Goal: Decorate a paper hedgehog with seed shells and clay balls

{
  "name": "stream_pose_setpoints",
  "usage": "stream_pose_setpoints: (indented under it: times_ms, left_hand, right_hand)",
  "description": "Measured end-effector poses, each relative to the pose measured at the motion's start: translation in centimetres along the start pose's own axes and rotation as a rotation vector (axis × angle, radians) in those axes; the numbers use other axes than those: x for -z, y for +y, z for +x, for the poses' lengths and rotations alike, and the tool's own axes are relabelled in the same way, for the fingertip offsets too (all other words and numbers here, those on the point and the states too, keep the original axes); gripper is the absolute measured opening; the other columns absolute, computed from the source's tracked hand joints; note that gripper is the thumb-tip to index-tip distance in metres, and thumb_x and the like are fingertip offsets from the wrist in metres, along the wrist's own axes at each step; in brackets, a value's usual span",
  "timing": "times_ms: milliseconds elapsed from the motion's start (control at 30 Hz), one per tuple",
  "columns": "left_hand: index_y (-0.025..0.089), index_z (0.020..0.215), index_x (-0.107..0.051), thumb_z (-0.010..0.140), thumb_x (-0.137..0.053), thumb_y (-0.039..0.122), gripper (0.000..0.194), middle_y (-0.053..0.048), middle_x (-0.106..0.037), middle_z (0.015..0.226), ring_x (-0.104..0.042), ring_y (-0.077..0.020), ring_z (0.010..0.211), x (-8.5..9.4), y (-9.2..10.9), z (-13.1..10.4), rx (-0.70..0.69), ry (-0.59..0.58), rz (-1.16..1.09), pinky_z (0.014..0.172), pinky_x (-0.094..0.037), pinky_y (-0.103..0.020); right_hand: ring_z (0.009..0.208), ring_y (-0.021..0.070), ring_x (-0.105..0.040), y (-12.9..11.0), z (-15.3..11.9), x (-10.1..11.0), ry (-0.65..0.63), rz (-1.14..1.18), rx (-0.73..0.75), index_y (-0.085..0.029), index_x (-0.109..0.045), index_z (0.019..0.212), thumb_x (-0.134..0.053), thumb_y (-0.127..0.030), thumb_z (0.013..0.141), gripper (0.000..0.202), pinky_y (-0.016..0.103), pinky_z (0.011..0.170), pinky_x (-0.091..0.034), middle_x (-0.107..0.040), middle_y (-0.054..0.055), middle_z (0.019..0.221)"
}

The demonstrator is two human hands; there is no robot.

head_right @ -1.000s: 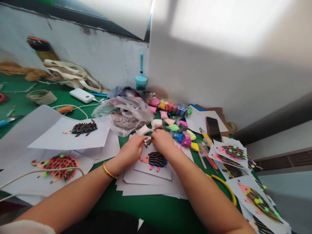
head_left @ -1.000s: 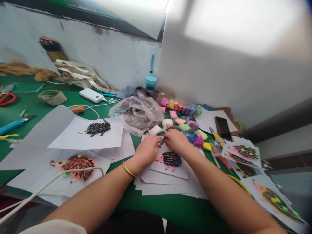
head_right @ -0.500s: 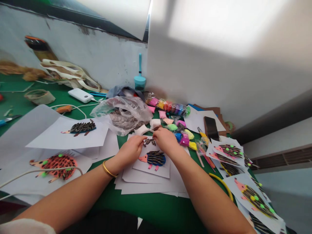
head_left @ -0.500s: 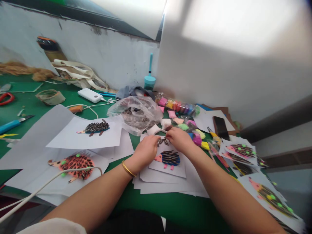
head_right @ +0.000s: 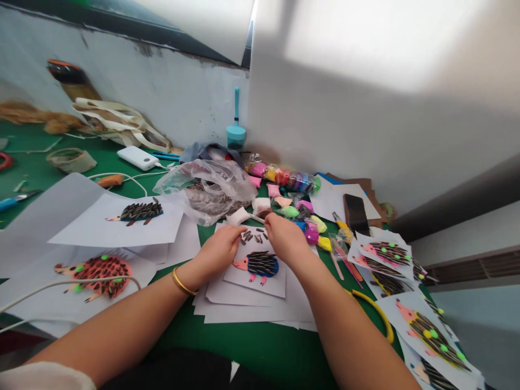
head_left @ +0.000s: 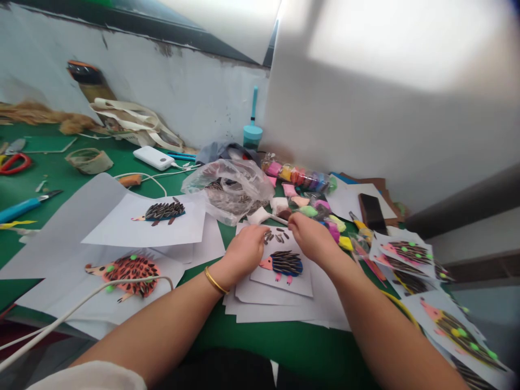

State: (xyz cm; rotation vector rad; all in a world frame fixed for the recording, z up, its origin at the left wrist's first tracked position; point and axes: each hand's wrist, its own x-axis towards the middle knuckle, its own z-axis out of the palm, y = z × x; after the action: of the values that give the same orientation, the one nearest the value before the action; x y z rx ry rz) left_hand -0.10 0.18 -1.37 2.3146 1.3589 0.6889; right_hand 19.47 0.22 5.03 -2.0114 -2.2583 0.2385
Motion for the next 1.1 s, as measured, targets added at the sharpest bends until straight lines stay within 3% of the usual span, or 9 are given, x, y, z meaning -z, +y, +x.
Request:
stream_pose_setpoints:
  times_ms: [167,300,433,667,900,1100]
  left_hand:
    - [0.021,0.122,-0.061,0.095,-0.041,0.017,0.034,-0.008,-0.065,0.107,-0.059,-0.0221,0.104,-0.1,0.0,-0.1,-0.019,-0.010,0.015,0.096,-0.047,-0.037]
    - [0.021,0.120,-0.063,0.095,-0.042,0.018,0.033,-0.008,-0.065,0.105,-0.059,-0.0219,0.102,-0.2,0.0,0.0,-0.011,-0.028,0.030,0.094,-0.048,-0.037]
    - [0.021,0.119,-0.063,0.094,-0.042,0.017,0.033,-0.008,-0.066,0.107,-0.059,-0.0218,0.105,-0.2,-0.1,0.1,-0.012,-0.038,0.022,0.097,-0.047,-0.038]
    - [0.020,0.119,-0.064,0.095,-0.042,0.017,0.033,-0.008,-0.066,0.108,-0.060,-0.0216,0.105,-0.2,-0.1,0.2,-0.019,-0.037,0.012,0.098,-0.047,-0.038]
    - [0.021,0.120,-0.063,0.094,-0.043,0.017,0.033,-0.008,-0.066,0.108,-0.059,-0.0221,0.106,-0.2,-0.1,0.0,-0.013,-0.033,0.012,0.098,-0.047,-0.039]
    - [0.021,0.119,-0.064,0.095,-0.043,0.017,0.033,-0.008,-0.066,0.107,-0.059,-0.0223,0.106,-0.3,-0.1,0.0,-0.016,-0.027,0.015,0.098,-0.047,-0.039]
  right_hand:
    - [0.074,0.0177,-0.060,4.2,-5.1,-1.2,0.079,0.293,-0.042,-0.023,-0.059,0.088,-0.044,-0.031,0.094,0.018,0.026,0.064,-0.042,-0.068,0.002,0.083]
    - [0.085,0.0203,-0.062,6.7,-6.5,-3.3,0.162,0.386,-0.077,-0.021,-0.064,0.091,-0.048,-0.030,0.091,0.018,0.031,0.076,-0.047,-0.068,0.004,0.091]
    - [0.098,0.0205,-0.063,6.2,-5.6,-3.4,0.104,0.367,0.061,-0.022,-0.071,0.099,-0.047,-0.023,0.092,0.025,0.034,0.089,-0.047,-0.068,0.006,0.103]
    - [0.098,0.0191,-0.062,4.6,-3.5,-2.4,-0.114,0.143,0.192,-0.028,-0.076,0.107,-0.048,-0.002,0.083,0.045,0.028,0.081,-0.047,-0.066,0.005,0.102]
    - [0.098,0.0200,-0.062,5.7,-3.2,-2.3,-0.080,0.018,0.131,-0.026,-0.075,0.108,-0.052,-0.020,0.091,0.029,0.029,0.080,-0.046,-0.067,0.006,0.109]
    - [0.086,0.0209,-0.060,5.0,-3.3,-2.8,-0.005,-0.211,0.141,-0.019,-0.072,0.090,-0.050,-0.028,0.094,0.023,0.028,0.070,-0.040,-0.067,0.009,0.092]
